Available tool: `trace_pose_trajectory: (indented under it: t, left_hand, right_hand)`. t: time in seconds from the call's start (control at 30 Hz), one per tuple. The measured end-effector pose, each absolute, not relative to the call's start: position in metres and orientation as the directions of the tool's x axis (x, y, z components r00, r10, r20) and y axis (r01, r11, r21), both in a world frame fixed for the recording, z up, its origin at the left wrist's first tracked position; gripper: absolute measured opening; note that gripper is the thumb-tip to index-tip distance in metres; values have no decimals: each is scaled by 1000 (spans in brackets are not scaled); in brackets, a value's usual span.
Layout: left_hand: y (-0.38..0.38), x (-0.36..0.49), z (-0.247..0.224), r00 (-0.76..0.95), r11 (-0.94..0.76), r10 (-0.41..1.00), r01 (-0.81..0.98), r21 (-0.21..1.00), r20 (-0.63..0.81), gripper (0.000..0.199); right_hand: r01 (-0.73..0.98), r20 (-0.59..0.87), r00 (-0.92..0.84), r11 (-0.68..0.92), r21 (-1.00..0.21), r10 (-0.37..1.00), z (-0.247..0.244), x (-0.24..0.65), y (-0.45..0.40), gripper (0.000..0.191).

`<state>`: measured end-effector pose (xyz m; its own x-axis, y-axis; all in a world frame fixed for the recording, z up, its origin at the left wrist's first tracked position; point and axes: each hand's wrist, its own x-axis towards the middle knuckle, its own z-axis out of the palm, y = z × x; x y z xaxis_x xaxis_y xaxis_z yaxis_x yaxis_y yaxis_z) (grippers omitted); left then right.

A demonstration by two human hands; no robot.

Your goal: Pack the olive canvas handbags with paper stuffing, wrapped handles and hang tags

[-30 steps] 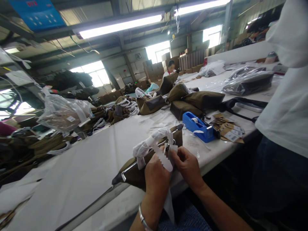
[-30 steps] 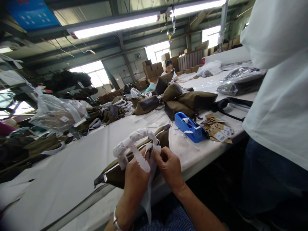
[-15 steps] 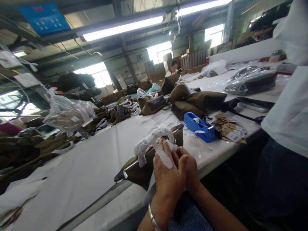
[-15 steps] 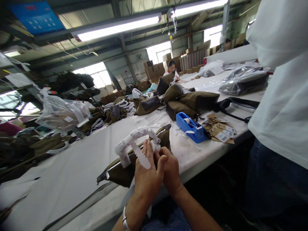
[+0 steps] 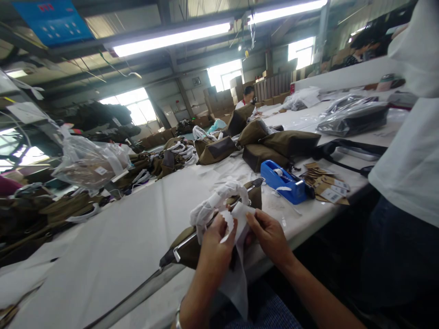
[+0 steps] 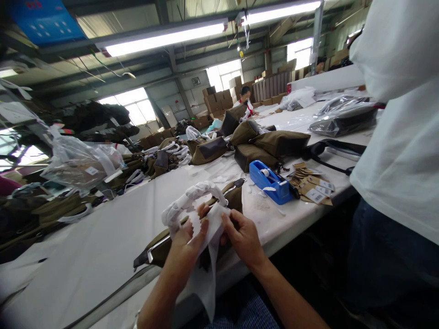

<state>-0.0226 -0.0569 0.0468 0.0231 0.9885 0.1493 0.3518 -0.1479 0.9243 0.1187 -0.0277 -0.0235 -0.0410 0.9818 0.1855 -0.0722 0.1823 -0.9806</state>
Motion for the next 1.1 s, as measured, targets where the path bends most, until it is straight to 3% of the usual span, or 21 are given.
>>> trace_pose_trajectory:
  t: [0.2, 0.43, 0.6, 0.7, 0.77, 0.8, 0.87, 1.0, 1.1]
  left_hand:
    - [-52, -45, 51, 189, 74, 976, 172, 982, -106, 39]
    - [-49, -37, 43, 242, 172, 954, 51, 984, -179, 50]
    - [-49, -33, 38, 166, 139, 975, 69, 988, -149, 51]
    - [-50, -30, 38, 113, 149, 982, 24, 989, -150, 55]
    - [-51, -28, 38, 77, 157, 985, -2, 988, -156, 55]
    - [-51, -27, 38, 61, 162, 985, -12, 987, -161, 55]
    - [-52, -26, 38, 43, 175, 984, -35, 984, -174, 55]
    - [-49, -27, 35, 39, 173, 985, -102, 980, -170, 53]
    - [-48, -28, 32, 38, 154, 988, -136, 979, -151, 55]
  right_hand:
    - [-151, 160, -62, 149, -977, 985, -25, 118, -24, 39]
    - [-128, 209, -41, 202, -971, 977, -23, 117, -24, 41]
    - [-76, 200, -63, 195, -978, 978, -22, 118, -25, 40]
    - [61, 255, -184, 270, -961, 949, -17, 138, -16, 40]
    - [248, 338, -164, 371, -895, 927, -14, 164, 0, 39]
    - [366, 394, -83, 396, -842, 915, -12, 181, 12, 38]
    - [653, 487, 167, 274, -706, 858, -12, 216, 43, 34]
    - [757, 463, 250, 126, -641, 850, -21, 277, 106, 20]
    - [759, 372, 230, 73, -647, 899, -35, 301, 135, 21]
